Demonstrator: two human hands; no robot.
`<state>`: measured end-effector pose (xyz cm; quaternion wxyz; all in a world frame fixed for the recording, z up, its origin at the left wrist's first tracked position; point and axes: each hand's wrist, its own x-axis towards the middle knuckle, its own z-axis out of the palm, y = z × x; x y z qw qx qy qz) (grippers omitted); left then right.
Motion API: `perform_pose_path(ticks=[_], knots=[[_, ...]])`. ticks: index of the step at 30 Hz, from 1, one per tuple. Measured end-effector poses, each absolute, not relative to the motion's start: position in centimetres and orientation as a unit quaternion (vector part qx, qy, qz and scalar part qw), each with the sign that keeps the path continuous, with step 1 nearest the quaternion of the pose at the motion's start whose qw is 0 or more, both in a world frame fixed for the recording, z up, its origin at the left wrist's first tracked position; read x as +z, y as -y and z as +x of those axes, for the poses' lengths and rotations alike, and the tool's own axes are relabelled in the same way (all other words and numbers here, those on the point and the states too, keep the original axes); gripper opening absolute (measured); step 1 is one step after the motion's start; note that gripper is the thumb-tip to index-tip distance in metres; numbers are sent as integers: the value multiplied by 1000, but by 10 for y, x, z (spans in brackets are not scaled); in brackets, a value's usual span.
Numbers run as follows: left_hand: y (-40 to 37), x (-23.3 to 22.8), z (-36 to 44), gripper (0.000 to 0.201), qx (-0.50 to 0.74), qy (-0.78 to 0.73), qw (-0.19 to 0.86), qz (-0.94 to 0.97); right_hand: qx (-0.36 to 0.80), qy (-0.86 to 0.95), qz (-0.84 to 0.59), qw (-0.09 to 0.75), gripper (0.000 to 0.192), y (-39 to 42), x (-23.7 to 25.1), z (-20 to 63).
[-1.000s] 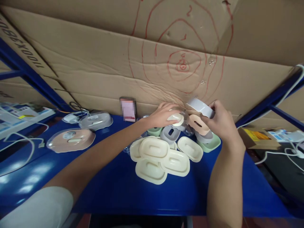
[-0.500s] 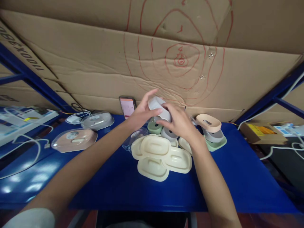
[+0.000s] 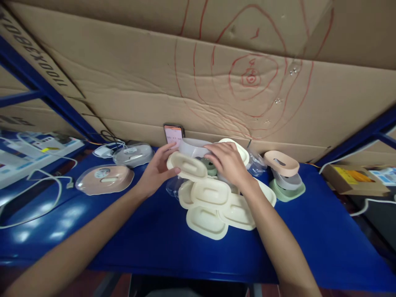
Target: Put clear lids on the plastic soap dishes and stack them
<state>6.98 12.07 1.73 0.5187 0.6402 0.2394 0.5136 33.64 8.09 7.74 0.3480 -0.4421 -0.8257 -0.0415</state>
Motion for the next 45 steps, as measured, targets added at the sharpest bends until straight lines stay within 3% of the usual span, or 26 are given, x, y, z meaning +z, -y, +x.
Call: perform_pose_path(ticks=[4, 10, 24, 29, 35, 40, 45], knots=[[-110, 1, 62, 66, 543, -272, 500, 617, -124, 835, -460, 276, 31, -89, 75, 324], [-98, -3, 60, 60, 533, -308, 537, 577, -181, 820, -513, 181, 31, -108, 59, 323], [-94, -4, 59, 45, 594, -285, 461, 594, -113, 851, -396, 325, 50, -67, 62, 300], [-86, -11, 70, 45, 591, -275, 453, 608, -109, 880, -363, 285, 27, -66, 53, 294], [-73, -15, 70, 49, 567, -289, 299, 711, -147, 804, -482, 315, 33, -74, 87, 353], [-75, -2, 64, 42, 514, -272, 151, 799, -49, 720, -639, 266, 30, -74, 110, 421], [-94, 17, 24, 27, 367, -352, -7, 861, 33, 723, -647, 239, 20, -80, 95, 452]])
